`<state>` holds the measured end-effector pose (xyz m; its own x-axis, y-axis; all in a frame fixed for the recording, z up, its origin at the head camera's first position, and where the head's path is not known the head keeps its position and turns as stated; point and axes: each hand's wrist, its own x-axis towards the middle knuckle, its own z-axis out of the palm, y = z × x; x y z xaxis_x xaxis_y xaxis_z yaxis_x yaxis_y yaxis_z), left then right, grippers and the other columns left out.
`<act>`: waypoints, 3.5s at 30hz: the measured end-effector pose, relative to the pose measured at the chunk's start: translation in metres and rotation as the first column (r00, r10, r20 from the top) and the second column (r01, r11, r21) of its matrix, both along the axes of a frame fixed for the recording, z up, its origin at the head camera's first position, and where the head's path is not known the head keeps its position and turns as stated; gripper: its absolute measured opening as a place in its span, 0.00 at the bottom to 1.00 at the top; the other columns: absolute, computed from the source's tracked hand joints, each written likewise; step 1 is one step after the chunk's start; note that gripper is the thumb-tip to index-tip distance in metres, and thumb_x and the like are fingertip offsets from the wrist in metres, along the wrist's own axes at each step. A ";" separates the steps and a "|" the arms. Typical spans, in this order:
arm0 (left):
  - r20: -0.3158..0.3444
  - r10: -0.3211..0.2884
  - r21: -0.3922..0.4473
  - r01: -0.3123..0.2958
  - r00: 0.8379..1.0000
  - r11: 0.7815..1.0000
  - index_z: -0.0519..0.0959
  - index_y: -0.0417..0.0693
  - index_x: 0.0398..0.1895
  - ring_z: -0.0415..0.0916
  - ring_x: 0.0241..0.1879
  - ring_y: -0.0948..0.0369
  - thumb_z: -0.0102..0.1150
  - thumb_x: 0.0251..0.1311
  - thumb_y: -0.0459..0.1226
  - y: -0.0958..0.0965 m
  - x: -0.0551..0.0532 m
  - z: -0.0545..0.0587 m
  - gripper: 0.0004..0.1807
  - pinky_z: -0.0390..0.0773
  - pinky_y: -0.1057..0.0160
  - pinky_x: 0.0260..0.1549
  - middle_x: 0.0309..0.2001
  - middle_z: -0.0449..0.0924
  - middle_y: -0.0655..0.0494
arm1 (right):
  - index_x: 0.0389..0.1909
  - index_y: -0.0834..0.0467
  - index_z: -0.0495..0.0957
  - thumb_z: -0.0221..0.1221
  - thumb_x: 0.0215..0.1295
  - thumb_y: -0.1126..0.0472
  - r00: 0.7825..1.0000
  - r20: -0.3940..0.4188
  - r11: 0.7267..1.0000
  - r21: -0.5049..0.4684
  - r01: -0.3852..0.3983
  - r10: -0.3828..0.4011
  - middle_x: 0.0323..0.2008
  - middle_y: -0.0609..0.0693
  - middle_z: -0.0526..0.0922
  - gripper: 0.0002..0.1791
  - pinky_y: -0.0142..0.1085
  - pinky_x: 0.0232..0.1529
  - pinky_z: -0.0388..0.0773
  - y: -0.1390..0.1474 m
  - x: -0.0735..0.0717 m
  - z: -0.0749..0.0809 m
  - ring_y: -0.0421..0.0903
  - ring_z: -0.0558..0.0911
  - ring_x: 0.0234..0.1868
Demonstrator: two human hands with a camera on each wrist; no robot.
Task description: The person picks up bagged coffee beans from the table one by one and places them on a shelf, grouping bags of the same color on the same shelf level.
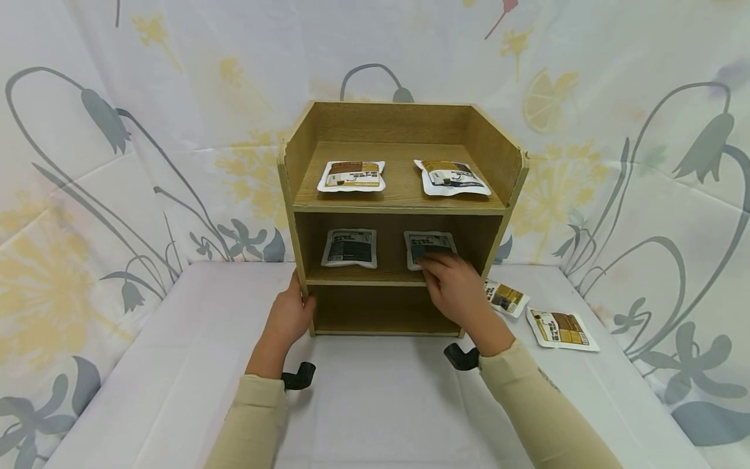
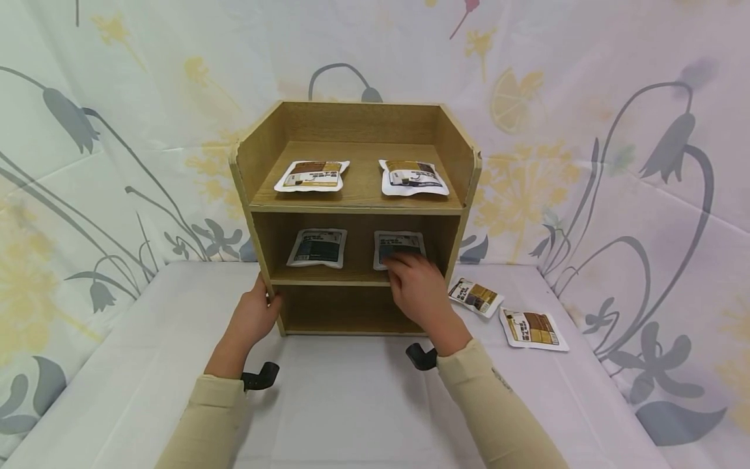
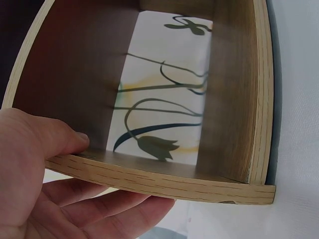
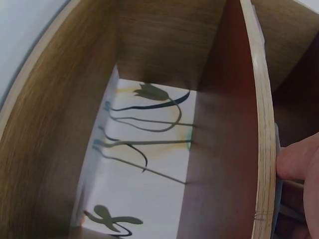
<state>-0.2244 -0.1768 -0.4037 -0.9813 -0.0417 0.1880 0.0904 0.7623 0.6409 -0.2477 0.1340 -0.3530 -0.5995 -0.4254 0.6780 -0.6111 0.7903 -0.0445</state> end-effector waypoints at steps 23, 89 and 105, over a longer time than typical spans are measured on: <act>-0.004 -0.003 0.015 0.003 1.000 1.000 0.48 0.37 0.74 0.81 0.49 0.40 0.45 0.70 0.38 0.000 0.000 -0.002 0.34 0.80 0.43 0.46 0.55 0.76 0.29 | 0.51 0.57 0.82 0.59 0.64 0.65 1.000 0.006 1.000 -0.007 -0.023 0.023 0.50 0.56 0.84 0.15 0.53 0.48 0.78 0.002 0.002 -0.001 0.57 0.82 0.50; 0.003 -0.003 0.008 0.003 1.000 1.000 0.47 0.35 0.74 0.79 0.51 0.38 0.45 0.70 0.38 0.001 0.002 0.000 0.35 0.77 0.41 0.49 0.56 0.74 0.27 | 0.47 0.61 0.83 0.63 0.55 0.70 0.992 -0.109 0.992 -0.102 -0.080 0.069 0.44 0.56 0.85 0.16 0.49 0.47 0.78 0.056 0.057 -0.020 0.54 0.83 0.45; 0.015 0.002 0.013 -0.002 1.000 1.000 0.46 0.37 0.75 0.79 0.52 0.38 0.45 0.70 0.38 0.001 0.001 0.000 0.35 0.78 0.41 0.49 0.57 0.74 0.28 | 0.44 0.62 0.84 0.63 0.52 0.73 0.996 -0.077 0.992 -0.113 -0.047 0.039 0.39 0.57 0.85 0.16 0.49 0.43 0.79 0.074 0.057 -0.037 0.55 0.83 0.41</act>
